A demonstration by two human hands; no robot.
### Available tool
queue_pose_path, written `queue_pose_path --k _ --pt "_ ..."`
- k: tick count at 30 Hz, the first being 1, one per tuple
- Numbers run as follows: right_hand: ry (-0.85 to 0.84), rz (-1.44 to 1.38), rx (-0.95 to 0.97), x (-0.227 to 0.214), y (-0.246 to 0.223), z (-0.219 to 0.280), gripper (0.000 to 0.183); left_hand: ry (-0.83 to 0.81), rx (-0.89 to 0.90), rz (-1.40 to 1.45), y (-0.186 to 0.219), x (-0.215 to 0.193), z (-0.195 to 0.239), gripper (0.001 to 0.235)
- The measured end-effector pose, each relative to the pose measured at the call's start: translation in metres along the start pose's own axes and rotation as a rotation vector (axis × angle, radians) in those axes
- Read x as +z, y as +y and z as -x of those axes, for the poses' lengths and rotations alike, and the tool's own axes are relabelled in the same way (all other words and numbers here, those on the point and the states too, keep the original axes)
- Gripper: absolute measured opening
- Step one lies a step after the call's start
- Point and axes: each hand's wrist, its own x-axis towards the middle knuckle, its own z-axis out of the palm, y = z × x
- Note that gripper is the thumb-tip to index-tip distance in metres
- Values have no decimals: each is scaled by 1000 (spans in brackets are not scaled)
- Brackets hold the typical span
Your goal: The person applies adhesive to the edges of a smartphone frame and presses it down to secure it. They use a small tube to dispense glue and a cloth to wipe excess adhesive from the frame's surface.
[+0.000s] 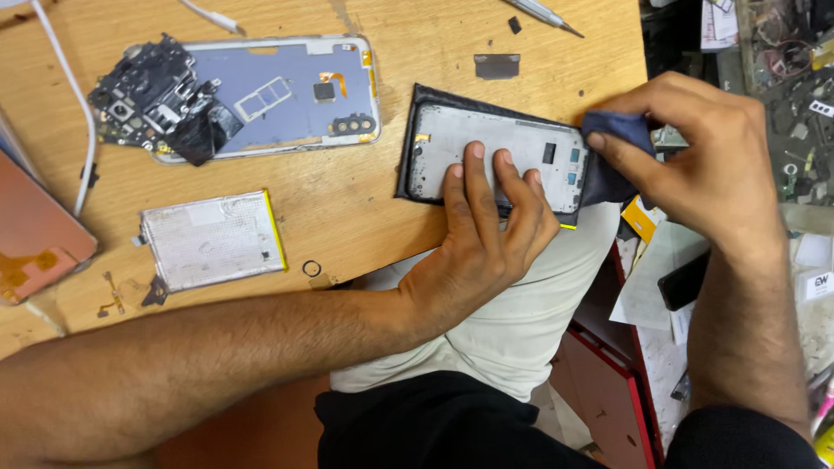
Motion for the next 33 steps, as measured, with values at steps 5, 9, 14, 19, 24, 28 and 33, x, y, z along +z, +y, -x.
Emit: queue_pose_path --k 5,9,14,19,24,28,33 --pt "-28 -44 48 8 1 -13 16 -13 -4 32 2 -1 0 32" --pt "-13 -159 -91 26 -15 -41 14 -18 -26 40 3 -3 0 32" --pt "-17 -279 -236 60 -37 -78 12 4 -53 53 5 -2 0 24" --pt "-35 -224 -200 34 -36 -60 15 18 -75 46 5 0 0 22" --pt "-42 -187 -81 39 -42 -65 15 11 -97 69 9 0 -3 23" --pt "-19 -218 -277 60 -45 -89 16 22 -92 88 10 1 -3 22" --pt "-30 -234 -104 39 -49 -77 19 19 -72 21 8 2 -2 19"
